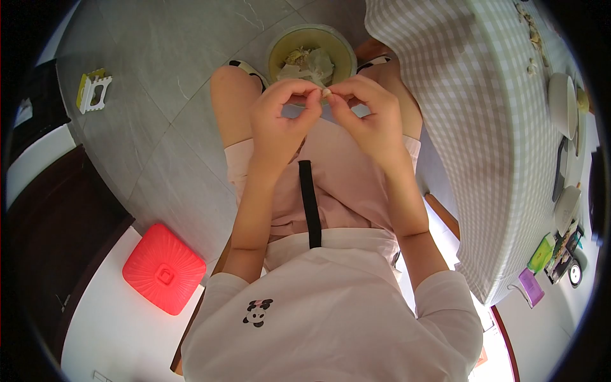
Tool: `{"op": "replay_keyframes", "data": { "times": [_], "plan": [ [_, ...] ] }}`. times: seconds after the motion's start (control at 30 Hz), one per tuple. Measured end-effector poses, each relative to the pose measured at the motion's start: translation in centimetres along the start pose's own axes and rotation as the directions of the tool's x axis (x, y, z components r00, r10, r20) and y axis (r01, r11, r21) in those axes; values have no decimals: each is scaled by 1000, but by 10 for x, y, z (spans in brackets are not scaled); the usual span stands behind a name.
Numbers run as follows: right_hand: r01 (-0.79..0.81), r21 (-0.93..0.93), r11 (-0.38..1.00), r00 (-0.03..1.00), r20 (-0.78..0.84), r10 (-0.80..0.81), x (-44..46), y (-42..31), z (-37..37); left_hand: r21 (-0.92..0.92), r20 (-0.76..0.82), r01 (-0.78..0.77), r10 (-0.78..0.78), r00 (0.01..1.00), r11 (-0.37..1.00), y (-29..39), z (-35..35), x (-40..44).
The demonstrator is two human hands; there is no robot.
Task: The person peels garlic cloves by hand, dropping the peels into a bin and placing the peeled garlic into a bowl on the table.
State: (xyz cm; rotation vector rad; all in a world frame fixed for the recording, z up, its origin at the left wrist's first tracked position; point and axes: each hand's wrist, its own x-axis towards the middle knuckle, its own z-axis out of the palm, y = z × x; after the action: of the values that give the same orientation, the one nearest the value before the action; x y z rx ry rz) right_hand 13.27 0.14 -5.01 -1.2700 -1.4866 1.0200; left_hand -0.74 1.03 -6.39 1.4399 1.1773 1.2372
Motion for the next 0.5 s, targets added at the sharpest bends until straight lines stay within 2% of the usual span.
{"op": "replay_keyframes", "data": {
  "times": [0.03, 0.1, 0.3, 0.5],
  "plan": [
    [-7, 27, 1000, 1000, -2, 7, 0, 0, 0, 0, 0, 0, 0, 1000, 1000, 0, 0, 0],
    [-13, 54, 998, 1000, -3, 13, 0, 0, -1, -136, -22, 69, -73, 997, 988, 1, 2, -1],
    [2, 17, 1000, 1000, 31, -2, 1, 0, -5, -88, 44, -10, 14, 999, 996, 4, 0, 2],
    [24, 23, 999, 999, 35, -25, 2, 0, -3, -98, 31, 17, -14, 999, 995, 2, 0, 0]
  ]
}}
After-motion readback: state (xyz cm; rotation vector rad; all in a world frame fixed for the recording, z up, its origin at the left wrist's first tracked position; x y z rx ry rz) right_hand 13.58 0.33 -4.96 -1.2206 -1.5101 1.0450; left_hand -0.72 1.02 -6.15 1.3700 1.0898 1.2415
